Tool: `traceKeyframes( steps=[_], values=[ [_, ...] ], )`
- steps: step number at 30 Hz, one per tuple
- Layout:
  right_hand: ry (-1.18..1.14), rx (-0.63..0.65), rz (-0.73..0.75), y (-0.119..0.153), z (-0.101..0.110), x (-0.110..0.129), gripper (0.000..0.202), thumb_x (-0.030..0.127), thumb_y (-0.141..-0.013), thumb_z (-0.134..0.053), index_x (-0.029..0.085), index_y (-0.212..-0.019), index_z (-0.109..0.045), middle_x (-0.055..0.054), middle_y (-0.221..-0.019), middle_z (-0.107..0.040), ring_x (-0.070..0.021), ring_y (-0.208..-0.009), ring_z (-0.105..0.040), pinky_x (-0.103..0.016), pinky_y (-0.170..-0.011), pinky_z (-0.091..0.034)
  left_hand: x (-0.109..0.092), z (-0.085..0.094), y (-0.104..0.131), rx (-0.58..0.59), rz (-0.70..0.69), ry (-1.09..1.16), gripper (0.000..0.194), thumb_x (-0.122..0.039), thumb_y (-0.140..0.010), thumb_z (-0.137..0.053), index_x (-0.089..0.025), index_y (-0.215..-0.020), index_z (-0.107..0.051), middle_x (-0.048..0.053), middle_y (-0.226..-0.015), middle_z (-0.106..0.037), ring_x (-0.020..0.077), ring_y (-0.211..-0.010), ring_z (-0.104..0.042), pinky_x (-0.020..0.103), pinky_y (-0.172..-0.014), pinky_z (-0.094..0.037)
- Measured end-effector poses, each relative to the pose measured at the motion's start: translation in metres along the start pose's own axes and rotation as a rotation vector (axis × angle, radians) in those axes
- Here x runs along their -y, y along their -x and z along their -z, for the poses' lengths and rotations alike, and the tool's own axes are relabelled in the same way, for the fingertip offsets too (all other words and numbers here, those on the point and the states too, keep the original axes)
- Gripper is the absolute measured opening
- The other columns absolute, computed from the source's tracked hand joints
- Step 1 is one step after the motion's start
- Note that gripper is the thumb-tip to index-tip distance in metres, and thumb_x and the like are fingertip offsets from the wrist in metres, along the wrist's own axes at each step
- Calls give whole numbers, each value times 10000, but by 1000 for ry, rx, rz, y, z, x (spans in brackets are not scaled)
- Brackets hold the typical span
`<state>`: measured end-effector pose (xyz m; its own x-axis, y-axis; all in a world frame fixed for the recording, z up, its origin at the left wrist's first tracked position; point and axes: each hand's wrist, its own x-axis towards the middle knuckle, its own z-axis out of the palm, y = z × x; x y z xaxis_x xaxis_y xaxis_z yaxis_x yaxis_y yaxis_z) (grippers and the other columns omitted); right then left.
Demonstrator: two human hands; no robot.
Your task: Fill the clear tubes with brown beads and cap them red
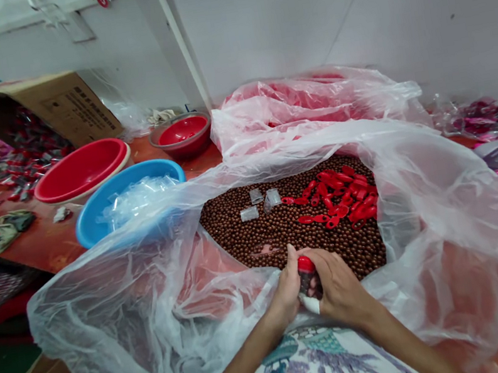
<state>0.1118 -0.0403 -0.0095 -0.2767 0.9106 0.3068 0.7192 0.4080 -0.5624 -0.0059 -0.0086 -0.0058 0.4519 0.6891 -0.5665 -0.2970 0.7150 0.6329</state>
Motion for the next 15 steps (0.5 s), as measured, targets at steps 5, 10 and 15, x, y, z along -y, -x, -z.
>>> traceKeyframes(
  steps=[5,10,15],
  values=[
    [-203,-25,-55,4,-1,2,647,169,-612,-564,191,-1228,-367,-108,-1155,-493,-254,-1062,-483,-403,-889,-417,1,-7,4,38,-21,-27,723,-751,-736,-239,-116,-762,-585,-18,-445,-472,69,-347,-355,209,-390,-262],
    [-366,-64,-133,7,-4,5,666,176,-617,-586,202,-1234,-337,-101,-1169,-455,-232,-1035,-503,-356,-872,-447,0,-9,6,55,-26,-64,666,-734,-742,-272,-131,-674,-548,-23,-428,-449,71,-351,-357,212,-394,-269],
    [-235,-44,-69,5,1,3,636,169,-635,-557,191,-1236,-348,-104,-1162,-478,-244,-1041,-490,-392,-886,-420,0,-10,6,45,-25,-39,604,-716,-746,-306,-154,-603,-477,-29,-438,-438,68,-363,-359,212,-402,-266]
  ],
)
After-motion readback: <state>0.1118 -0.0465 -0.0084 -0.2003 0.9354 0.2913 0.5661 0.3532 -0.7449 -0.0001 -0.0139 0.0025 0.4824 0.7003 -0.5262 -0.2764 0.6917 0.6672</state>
